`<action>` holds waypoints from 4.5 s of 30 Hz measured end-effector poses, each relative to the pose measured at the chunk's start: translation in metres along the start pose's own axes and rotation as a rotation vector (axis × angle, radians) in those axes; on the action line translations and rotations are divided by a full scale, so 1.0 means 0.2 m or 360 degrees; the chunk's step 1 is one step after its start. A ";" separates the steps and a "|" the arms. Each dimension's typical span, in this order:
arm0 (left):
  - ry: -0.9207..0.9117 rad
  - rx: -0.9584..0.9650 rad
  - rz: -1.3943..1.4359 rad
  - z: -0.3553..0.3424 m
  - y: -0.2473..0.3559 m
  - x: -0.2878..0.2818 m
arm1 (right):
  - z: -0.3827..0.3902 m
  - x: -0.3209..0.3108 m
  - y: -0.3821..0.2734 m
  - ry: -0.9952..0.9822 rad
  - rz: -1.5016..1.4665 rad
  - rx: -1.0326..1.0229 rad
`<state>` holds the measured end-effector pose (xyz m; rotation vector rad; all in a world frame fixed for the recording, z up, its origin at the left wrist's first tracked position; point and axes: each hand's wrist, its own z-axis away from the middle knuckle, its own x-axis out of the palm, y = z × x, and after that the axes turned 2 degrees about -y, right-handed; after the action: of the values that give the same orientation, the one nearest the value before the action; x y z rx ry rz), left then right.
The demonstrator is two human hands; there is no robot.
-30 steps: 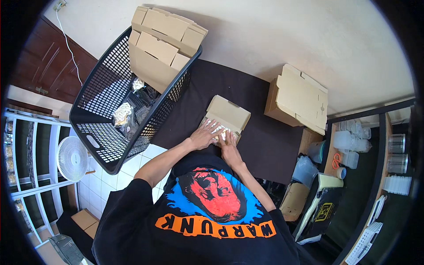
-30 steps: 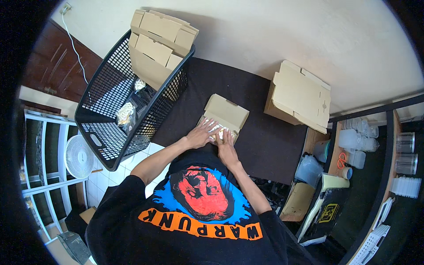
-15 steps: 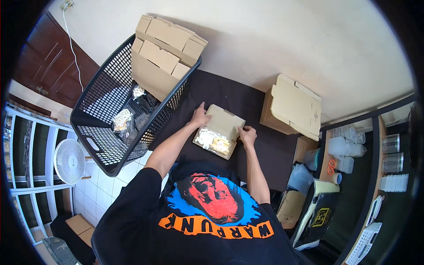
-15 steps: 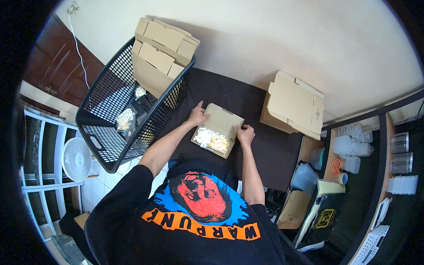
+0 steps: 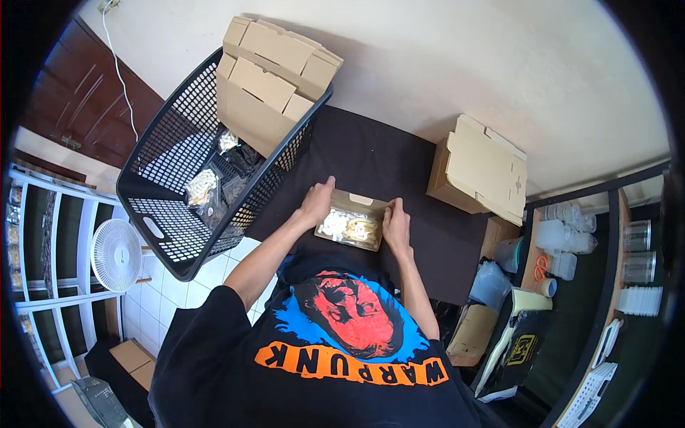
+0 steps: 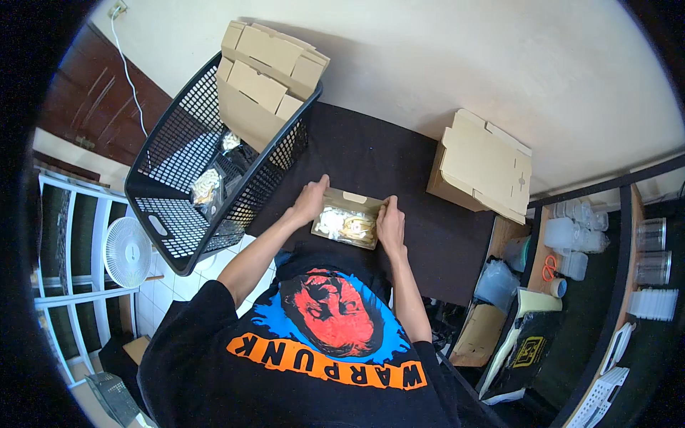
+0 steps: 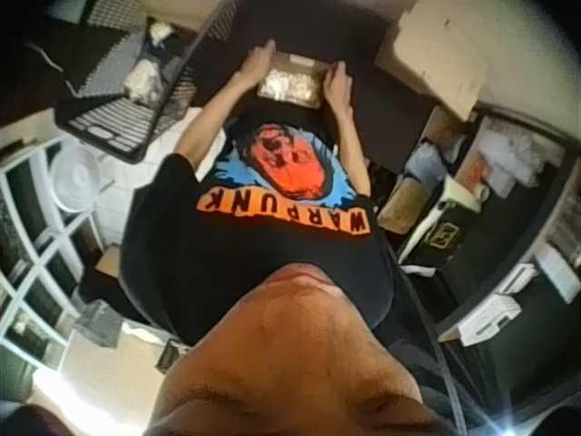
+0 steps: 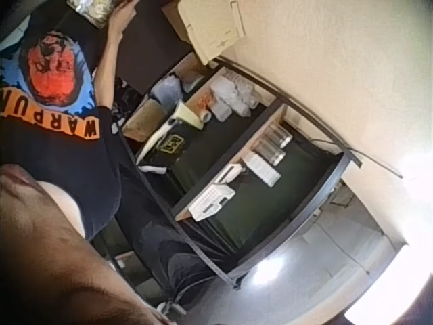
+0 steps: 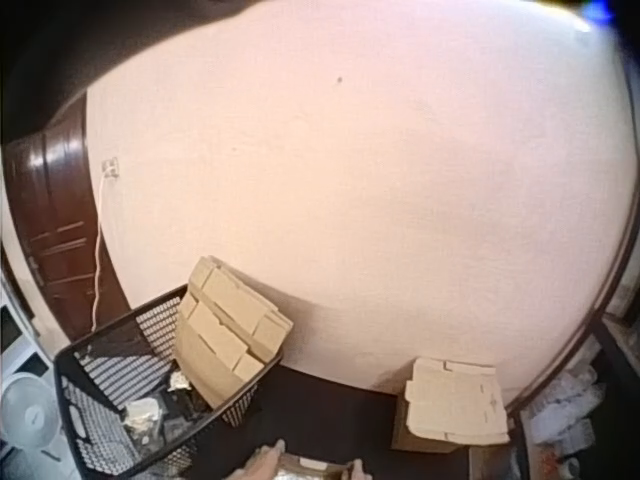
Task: Packing small bags of food snacks into small cardboard boxes and folding them closed.
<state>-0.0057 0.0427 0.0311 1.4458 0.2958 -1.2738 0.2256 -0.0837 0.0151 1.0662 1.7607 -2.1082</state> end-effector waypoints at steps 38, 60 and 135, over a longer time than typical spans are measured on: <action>-0.0641 -0.0014 -0.0330 0.53 -0.02 0.12 | 0.46 -0.02 -0.04 -0.0679 0.0235 -0.0258; -0.0431 0.0598 -0.0528 0.55 -0.09 0.27 | 0.54 0.15 0.10 -0.0578 0.0467 -0.0774; -0.0359 0.0938 -0.0813 0.40 0.00 0.35 | 0.51 0.13 0.19 -0.0616 0.0145 -0.0854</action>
<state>-0.0199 -0.0551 -0.0082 1.7548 0.1419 -2.0460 0.1883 -0.1802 -0.0271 0.5380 1.8681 -1.5163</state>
